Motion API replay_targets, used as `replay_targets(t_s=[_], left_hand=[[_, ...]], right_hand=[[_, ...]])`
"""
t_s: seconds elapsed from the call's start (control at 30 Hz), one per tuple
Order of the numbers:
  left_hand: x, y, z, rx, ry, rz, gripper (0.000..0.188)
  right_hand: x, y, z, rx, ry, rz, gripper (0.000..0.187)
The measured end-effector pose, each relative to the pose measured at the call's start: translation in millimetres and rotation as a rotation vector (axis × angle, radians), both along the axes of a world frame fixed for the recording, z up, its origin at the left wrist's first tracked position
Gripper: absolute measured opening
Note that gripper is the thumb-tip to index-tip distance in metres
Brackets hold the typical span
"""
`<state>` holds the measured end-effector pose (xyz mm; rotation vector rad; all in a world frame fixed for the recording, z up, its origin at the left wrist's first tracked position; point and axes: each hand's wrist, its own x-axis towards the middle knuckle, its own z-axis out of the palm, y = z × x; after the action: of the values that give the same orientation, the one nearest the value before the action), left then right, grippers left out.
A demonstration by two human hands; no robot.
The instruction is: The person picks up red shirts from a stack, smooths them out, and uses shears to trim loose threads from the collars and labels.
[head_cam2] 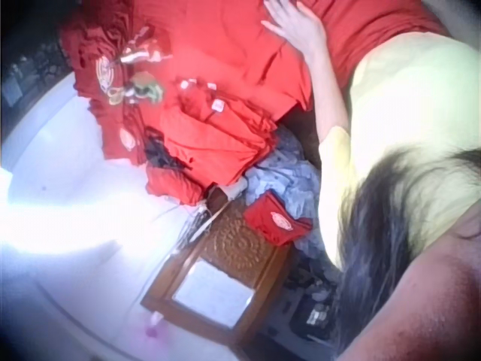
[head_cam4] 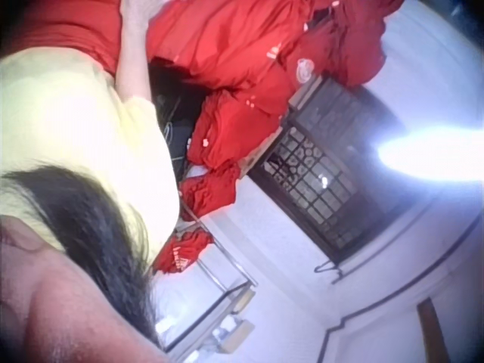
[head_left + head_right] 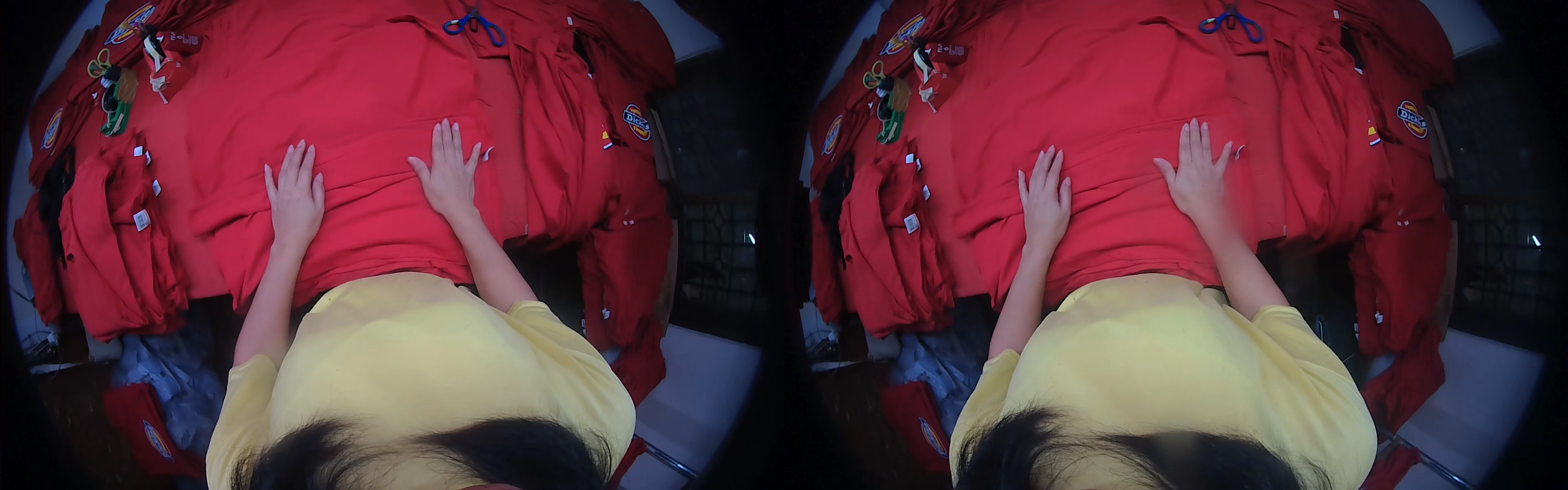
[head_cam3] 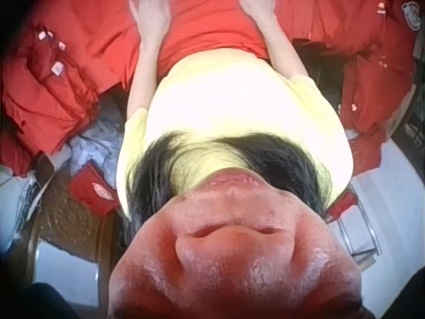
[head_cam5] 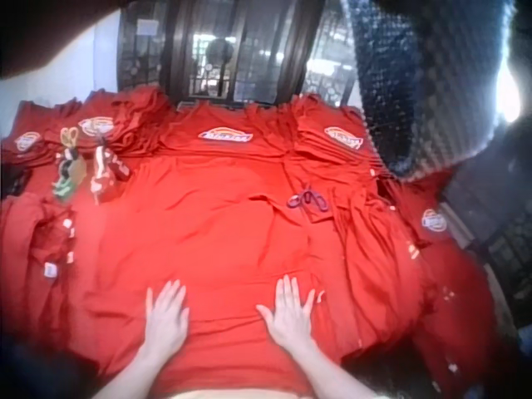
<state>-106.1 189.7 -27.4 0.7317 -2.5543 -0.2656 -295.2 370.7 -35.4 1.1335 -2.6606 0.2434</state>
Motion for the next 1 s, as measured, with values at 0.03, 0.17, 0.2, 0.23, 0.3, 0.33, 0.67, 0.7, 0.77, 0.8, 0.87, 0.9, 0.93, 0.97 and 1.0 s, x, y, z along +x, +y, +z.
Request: replay_targets(t_s=[0.03, 0.17, 0.2, 0.23, 0.3, 0.33, 0.67, 0.7, 0.77, 0.8, 0.87, 0.9, 0.93, 0.97, 1.0], left_hand=[[-0.9, -0.2, 1.4, 0.004, 0.046, 0.003, 0.039], [-7.0, -16.5, 30.1, 0.115, -0.036, -0.006, 0.025], [-7.4, -21.4, 35.8, 0.127, -0.07, -0.035, 0.022], [-7.2, -23.9, 42.5, 0.14, -0.103, -0.063, 0.02], [-2.8, -19.2, 64.5, 0.186, -0.18, -0.17, 0.017], [1.7, -12.3, 81.6, 0.214, -0.222, -0.205, 0.018], [28.6, 44.2, 154.0, 0.27, 0.21, -0.322, 0.008], [28.1, 50.2, 162.6, 0.129, 0.347, -0.27, 0.007], [36.6, 73.2, 184.4, 0.078, 0.416, -0.428, 0.009], [45.3, 85.8, 196.3, 0.1, 0.255, -0.57, 0.011], [66.6, 105.8, 214.5, 0.506, 0.112, -0.887, 0.009], [80.1, 108.0, 222.3, 0.711, 0.074, -1.073, 0.01], [92.3, 105.8, 234.6, 0.802, 0.084, -1.136, 0.011], [104.7, 101.3, 241.8, 0.893, 0.093, -1.201, 0.011], [126.1, 97.9, 228.1, 0.922, 0.445, -0.863, 0.009]], right_hand=[[-1.1, 0.5, -1.2, 0.006, -0.005, 0.0, 0.072], [-5.4, 1.9, -3.7, -0.088, -0.041, 0.027, 0.063], [-5.4, 2.3, -2.9, -0.138, -0.056, 0.042, 0.059], [-5.9, 3.8, -0.9, -0.203, -0.058, 0.06, 0.051], [-6.3, 7.3, 7.6, -0.338, -0.059, 0.094, 0.036], [1.8, 2.3, 24.9, -0.484, -0.119, 0.251, 0.029], [107.7, -22.2, 119.9, -1.004, -0.264, 1.116, 0.027], [104.9, -30.1, 119.0, -0.952, -0.207, 1.046, 0.026], [96.6, -24.4, 109.0, -0.632, -0.357, 0.895, 0.027], [91.6, -21.8, 103.0, -0.505, -0.435, 0.851, 0.028], [81.4, -19.7, 93.6, -0.436, -0.511, 0.839, 0.03], [73.4, -16.5, 90.4, -0.439, -0.546, 0.818, 0.031], [65.1, -11.4, 92.0, -0.456, -0.581, 0.8, 0.032], [59.3, -9.5, 92.5, -0.481, -0.609, 0.783, 0.034], [54.7, -11.9, 96.8, -0.512, -0.646, 0.785, 0.035]])
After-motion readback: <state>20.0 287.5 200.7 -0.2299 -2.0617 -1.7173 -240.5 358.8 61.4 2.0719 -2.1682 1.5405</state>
